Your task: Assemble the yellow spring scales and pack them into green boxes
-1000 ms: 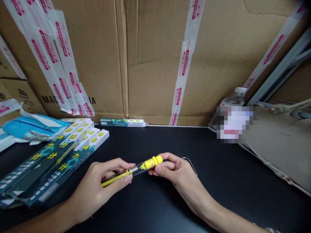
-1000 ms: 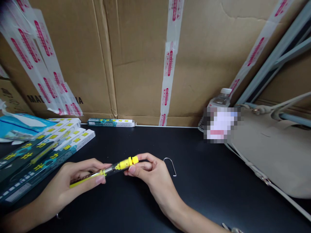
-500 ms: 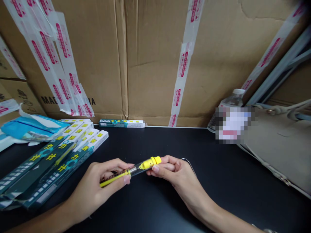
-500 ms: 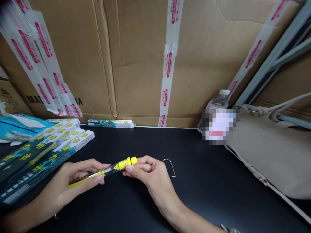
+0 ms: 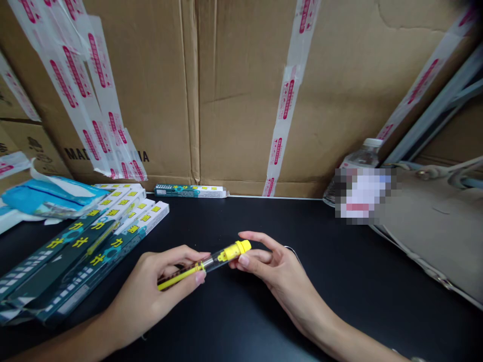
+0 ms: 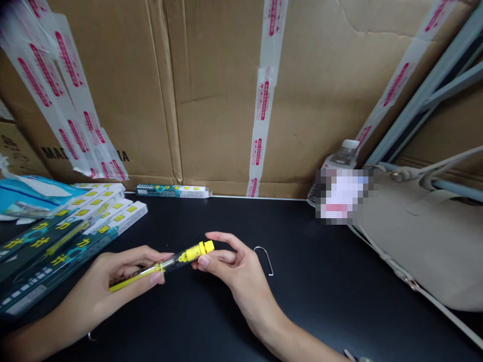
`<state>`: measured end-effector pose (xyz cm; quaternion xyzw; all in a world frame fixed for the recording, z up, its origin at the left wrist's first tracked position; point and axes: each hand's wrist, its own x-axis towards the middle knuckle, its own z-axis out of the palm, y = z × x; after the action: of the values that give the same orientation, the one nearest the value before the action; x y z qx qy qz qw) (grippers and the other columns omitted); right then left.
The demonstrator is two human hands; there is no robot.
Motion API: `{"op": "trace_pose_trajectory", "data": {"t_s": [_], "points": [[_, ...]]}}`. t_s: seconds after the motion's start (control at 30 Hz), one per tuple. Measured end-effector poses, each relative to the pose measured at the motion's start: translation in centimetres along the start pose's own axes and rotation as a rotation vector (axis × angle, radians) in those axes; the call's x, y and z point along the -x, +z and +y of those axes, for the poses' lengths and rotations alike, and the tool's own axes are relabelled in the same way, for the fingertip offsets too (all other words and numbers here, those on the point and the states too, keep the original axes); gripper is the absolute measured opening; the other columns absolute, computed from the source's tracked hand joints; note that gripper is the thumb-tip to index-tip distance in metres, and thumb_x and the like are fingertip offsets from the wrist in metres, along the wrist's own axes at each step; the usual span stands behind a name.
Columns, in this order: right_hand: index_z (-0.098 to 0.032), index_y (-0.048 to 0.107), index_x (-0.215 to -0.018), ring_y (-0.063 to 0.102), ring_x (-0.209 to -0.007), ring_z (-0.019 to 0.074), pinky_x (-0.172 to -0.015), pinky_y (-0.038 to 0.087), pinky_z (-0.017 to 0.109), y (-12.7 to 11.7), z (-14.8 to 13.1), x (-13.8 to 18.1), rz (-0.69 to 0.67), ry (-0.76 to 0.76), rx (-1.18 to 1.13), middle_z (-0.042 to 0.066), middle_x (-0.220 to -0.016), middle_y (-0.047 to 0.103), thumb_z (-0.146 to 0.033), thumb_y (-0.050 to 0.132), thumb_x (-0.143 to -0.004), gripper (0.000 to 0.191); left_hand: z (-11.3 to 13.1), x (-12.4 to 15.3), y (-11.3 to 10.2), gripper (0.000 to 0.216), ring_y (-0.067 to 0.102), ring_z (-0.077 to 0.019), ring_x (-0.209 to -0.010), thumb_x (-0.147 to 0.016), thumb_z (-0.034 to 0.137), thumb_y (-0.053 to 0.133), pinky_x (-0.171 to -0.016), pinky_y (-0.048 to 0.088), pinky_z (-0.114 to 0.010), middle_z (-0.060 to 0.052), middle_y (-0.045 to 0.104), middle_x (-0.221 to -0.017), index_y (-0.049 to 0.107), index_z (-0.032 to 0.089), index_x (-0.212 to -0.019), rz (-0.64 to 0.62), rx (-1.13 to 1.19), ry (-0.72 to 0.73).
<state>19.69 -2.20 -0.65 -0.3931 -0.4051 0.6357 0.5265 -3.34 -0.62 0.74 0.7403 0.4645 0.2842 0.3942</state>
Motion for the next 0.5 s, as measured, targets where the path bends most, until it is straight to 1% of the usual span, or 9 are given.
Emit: {"op": "trace_pose_trajectory", "data": {"t_s": [0.17, 0.23, 0.27, 0.3, 0.33, 0.4, 0.43, 0.47, 0.5], "points": [[-0.018, 0.064, -0.118, 0.073, -0.084, 0.0182, -0.091, 0.054, 0.033, 0.1, -0.18, 0.12, 0.019, 0.004, -0.026, 0.005, -0.089, 0.079, -0.032, 0.086, -0.071, 0.054, -0.05, -0.2, 0.01, 0.036, 0.071, -0.0206, -0.078, -0.087, 0.046, 0.064, -0.065, 0.053, -0.024, -0.004, 0.076, -0.093, 0.072, 0.02, -0.111, -0.008, 0.058, -0.02], [-0.019, 0.064, -0.119, 0.073, -0.088, 0.0187, -0.092, 0.054, 0.033, 0.11, -0.27, 0.19, 0.027, 0.001, -0.024, 0.005, -0.092, 0.078, -0.033, 0.085, -0.071, 0.054, -0.09, -0.34, 0.03, 0.037, 0.071, -0.0208, -0.08, -0.085, 0.047, 0.066, -0.066, 0.054, -0.023, -0.005, 0.077, -0.095, 0.072, 0.02, -0.11, -0.01, 0.093, -0.035], [-0.019, 0.064, -0.119, 0.072, -0.09, 0.0188, -0.092, 0.053, 0.032, 0.09, -0.32, 0.22, 0.031, -0.003, -0.019, 0.005, -0.094, 0.078, -0.033, 0.085, -0.071, 0.054, -0.11, -0.42, 0.04, 0.037, 0.07, -0.0196, -0.078, -0.084, 0.047, 0.067, -0.062, 0.053, -0.022, -0.006, 0.077, -0.095, 0.072, 0.02, -0.11, -0.014, 0.113, -0.049], [-0.02, 0.065, -0.119, 0.072, -0.091, 0.0188, -0.093, 0.052, 0.032, 0.07, -0.35, 0.24, 0.035, -0.009, -0.013, 0.004, -0.095, 0.078, -0.032, 0.086, -0.071, 0.054, -0.12, -0.49, 0.03, 0.039, 0.069, -0.0174, -0.071, -0.084, 0.048, 0.068, -0.056, 0.051, -0.02, -0.006, 0.077, -0.094, 0.072, 0.02, -0.111, -0.021, 0.135, -0.07], [-0.021, 0.065, -0.119, 0.071, -0.093, 0.0188, -0.093, 0.052, 0.031, 0.03, -0.39, 0.26, 0.037, -0.014, -0.007, 0.004, -0.096, 0.077, -0.032, 0.086, -0.07, 0.054, -0.14, -0.56, 0.01, 0.041, 0.066, -0.0143, -0.062, -0.084, 0.049, 0.068, -0.048, 0.048, -0.018, -0.007, 0.077, -0.094, 0.071, 0.02, -0.112, -0.038, 0.159, -0.098], [-0.021, 0.066, -0.118, 0.071, -0.094, 0.0187, -0.092, 0.051, 0.03, -0.09, -0.45, 0.25, 0.034, -0.023, -0.003, 0.004, -0.098, 0.076, -0.03, 0.087, -0.069, 0.053, -0.19, -0.69, -0.08, 0.045, 0.053, -0.0074, -0.043, -0.084, 0.052, 0.065, -0.035, 0.035, -0.016, -0.008, 0.077, -0.094, 0.068, 0.019, -0.114, -0.085, 0.212, -0.153], [-0.021, 0.067, -0.117, 0.07, -0.094, 0.0185, -0.092, 0.051, 0.03, -0.15, -0.48, 0.23, 0.029, -0.026, -0.004, 0.004, -0.098, 0.076, -0.029, 0.087, -0.069, 0.053, -0.22, -0.76, -0.14, 0.047, 0.047, -0.0048, -0.037, -0.085, 0.054, 0.064, -0.032, 0.03, -0.016, -0.009, 0.077, -0.095, 0.067, 0.019, -0.116, -0.109, 0.235, -0.173], [-0.021, 0.067, -0.116, 0.07, -0.094, 0.0183, -0.091, 0.052, 0.03, -0.22, -0.51, 0.19, 0.023, -0.027, -0.004, 0.004, -0.097, 0.076, -0.029, 0.087, -0.068, 0.052, -0.25, -0.82, -0.21, 0.047, 0.044, -0.0031, -0.035, -0.085, 0.054, 0.063, -0.032, 0.028, -0.016, -0.01, 0.076, -0.098, 0.066, 0.018, -0.116, -0.136, 0.254, -0.185], [-0.021, 0.068, -0.115, 0.07, -0.093, 0.018, -0.091, 0.052, 0.03, -0.29, -0.55, 0.13, 0.018, -0.028, -0.003, 0.004, -0.097, 0.076, -0.029, 0.087, -0.069, 0.051, -0.26, -0.88, -0.27, 0.048, 0.045, -0.0024, -0.034, -0.086, 0.054, 0.062, -0.032, 0.027, -0.016, -0.011, 0.076, -0.101, 0.065, 0.018, -0.118, -0.157, 0.268, -0.192]]}}
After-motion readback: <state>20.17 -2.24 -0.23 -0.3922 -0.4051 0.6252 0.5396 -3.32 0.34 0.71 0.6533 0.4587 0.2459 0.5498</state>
